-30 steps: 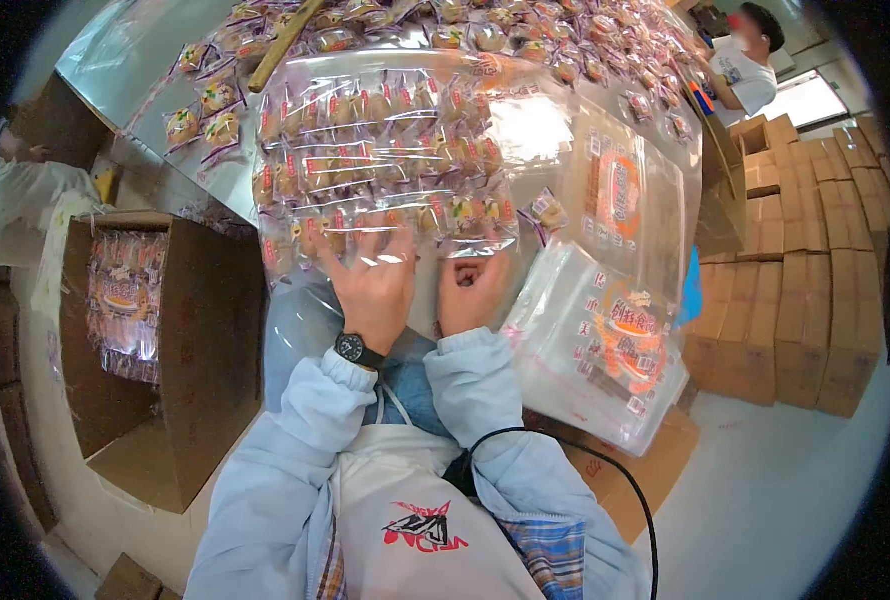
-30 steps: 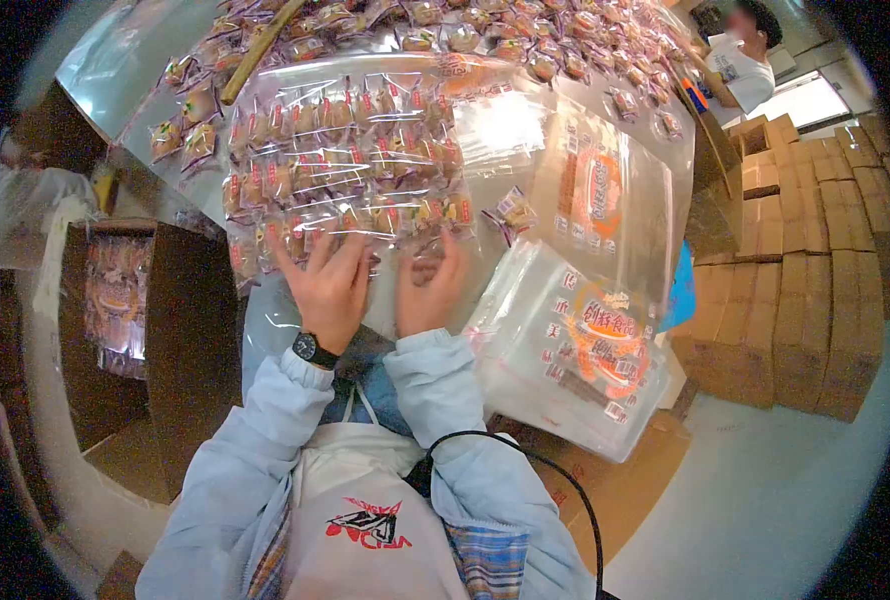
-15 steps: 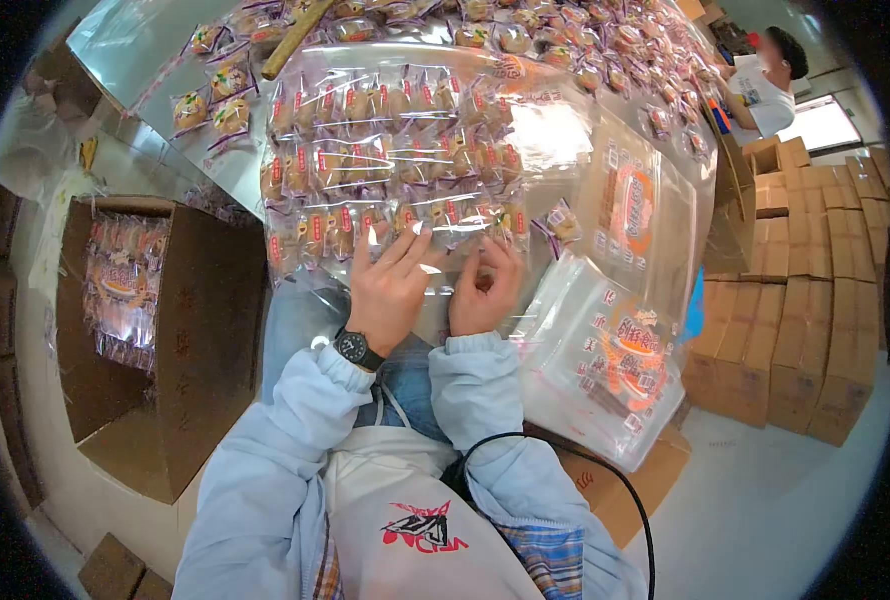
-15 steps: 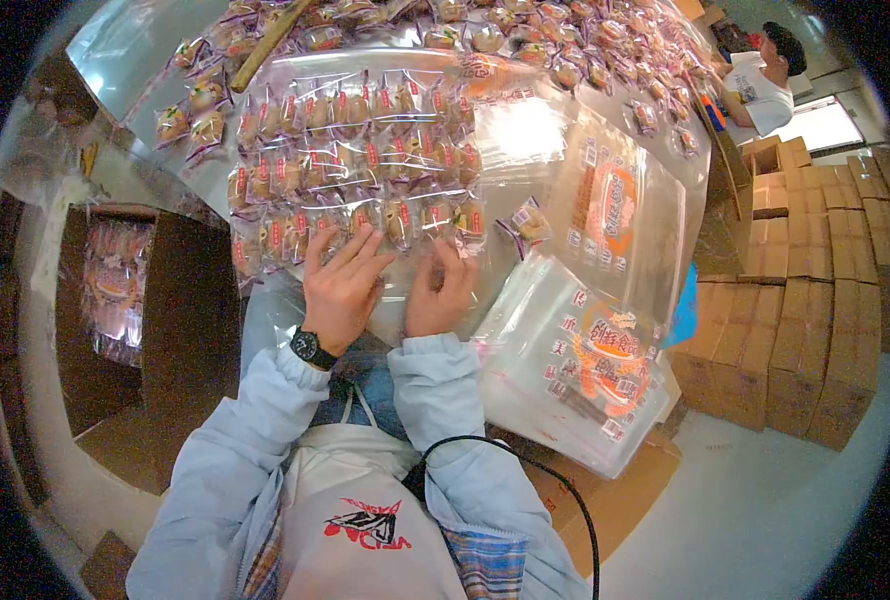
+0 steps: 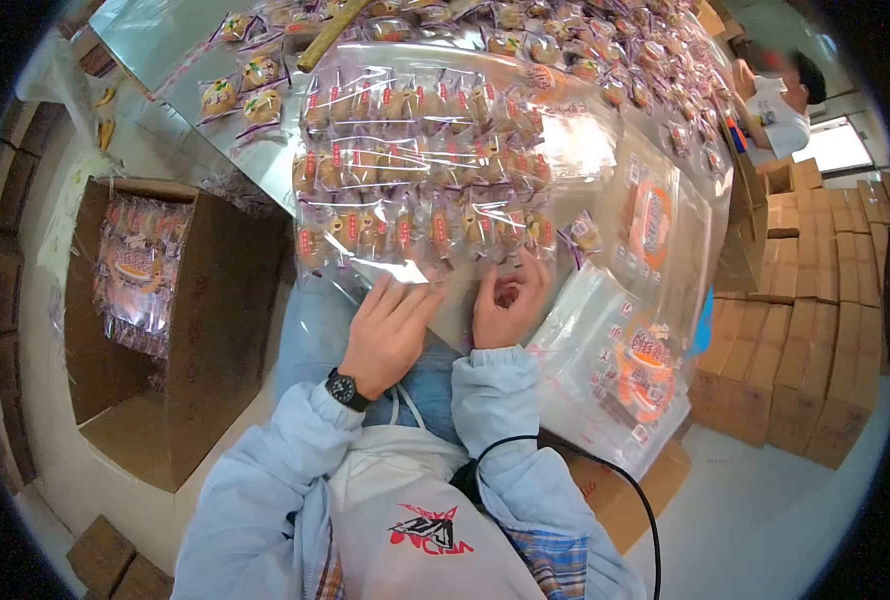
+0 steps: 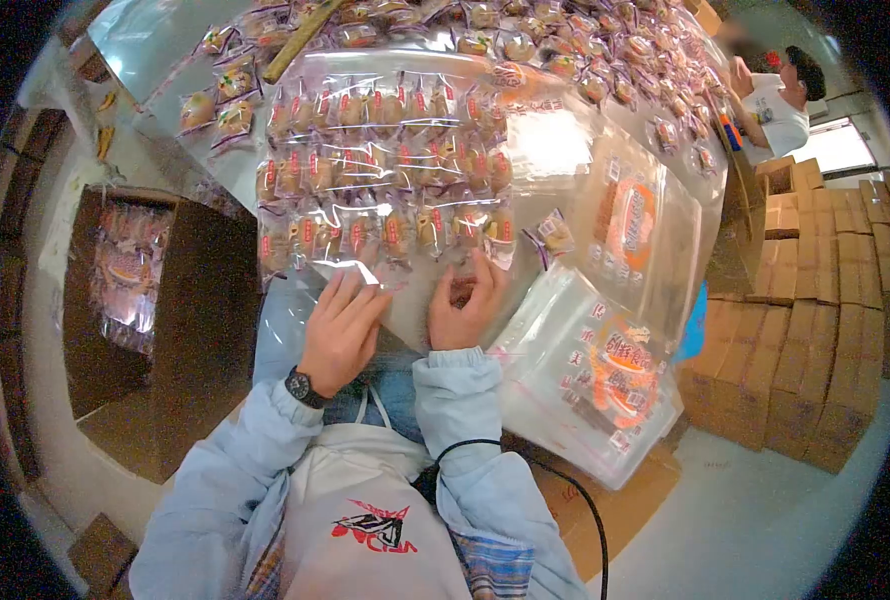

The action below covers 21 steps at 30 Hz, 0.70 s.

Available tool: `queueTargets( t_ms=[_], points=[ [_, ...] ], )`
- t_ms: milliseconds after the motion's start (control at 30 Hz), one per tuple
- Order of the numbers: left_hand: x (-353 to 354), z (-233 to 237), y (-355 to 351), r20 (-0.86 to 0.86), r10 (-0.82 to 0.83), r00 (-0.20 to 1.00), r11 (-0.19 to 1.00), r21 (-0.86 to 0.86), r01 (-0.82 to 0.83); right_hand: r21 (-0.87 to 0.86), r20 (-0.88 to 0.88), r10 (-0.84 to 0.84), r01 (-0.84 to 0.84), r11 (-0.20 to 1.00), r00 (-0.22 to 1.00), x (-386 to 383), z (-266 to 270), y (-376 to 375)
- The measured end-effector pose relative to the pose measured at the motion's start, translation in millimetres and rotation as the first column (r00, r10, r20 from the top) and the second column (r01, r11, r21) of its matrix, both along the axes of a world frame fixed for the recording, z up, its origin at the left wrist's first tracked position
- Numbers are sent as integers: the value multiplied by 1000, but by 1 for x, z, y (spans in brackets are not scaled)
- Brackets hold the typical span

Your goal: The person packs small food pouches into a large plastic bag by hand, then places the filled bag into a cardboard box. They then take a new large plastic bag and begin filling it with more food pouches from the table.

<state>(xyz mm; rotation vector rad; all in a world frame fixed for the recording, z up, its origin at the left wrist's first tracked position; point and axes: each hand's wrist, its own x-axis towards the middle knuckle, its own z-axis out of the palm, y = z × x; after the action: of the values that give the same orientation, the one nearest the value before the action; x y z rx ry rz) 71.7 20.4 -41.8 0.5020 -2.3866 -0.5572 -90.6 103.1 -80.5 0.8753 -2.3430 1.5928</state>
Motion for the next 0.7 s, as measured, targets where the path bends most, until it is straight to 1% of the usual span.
queueTargets(
  t_ms=[67, 167, 200, 267, 300, 400, 433, 533, 567, 667, 700],
  points=[
    [14, -1, 2, -83, 21, 996, 999, 29, -19, -5, -36, -19, 18, 1000, 999, 4, -3, 2],
    [25, 2, -1, -65, 39, 997, 999, -23, -41, 143, -141, 0, 20, 990, 990, 8, -2, 10],
    [26, 2, -1, -59, 42, 997, 999, -30, -44, 131, -129, 1, 16, 991, 992, 9, 0, 10],
    [24, -6, 3, -118, 15, 993, 999, 47, -9, 109, -107, 5, 6, 994, 994, 13, 7, 8],
    [21, -5, 3, -147, 3, 989, 996, 83, 9, 161, -61, 9, 0, 987, 998, 11, 2, 11],
    [1, 9, 16, -147, 48, 988, 981, 191, -19, 143, -282, 174, -138, 980, 943, 8, -4, 13],
    [-8, 13, 20, -121, 92, 988, 965, 254, -59, 173, -263, 209, -167, 971, 942, 9, -2, 12],
    [-20, 12, 19, -35, 177, 984, 845, 518, -134, 257, -203, 301, -246, 935, 932, 18, 12, 2],
    [-25, 14, 18, -84, 230, 970, 809, 570, -142, 215, -209, 257, -212, 953, 943, 21, 17, -7],
    [-22, 16, 12, -63, 241, 968, 827, 536, -171, 190, -189, 262, -226, 955, 946, 19, 24, -13],
    [-19, 14, 11, -46, 236, 971, 814, 554, -172, 272, -175, 280, -227, 935, 944, 16, 25, -1]
  ],
)
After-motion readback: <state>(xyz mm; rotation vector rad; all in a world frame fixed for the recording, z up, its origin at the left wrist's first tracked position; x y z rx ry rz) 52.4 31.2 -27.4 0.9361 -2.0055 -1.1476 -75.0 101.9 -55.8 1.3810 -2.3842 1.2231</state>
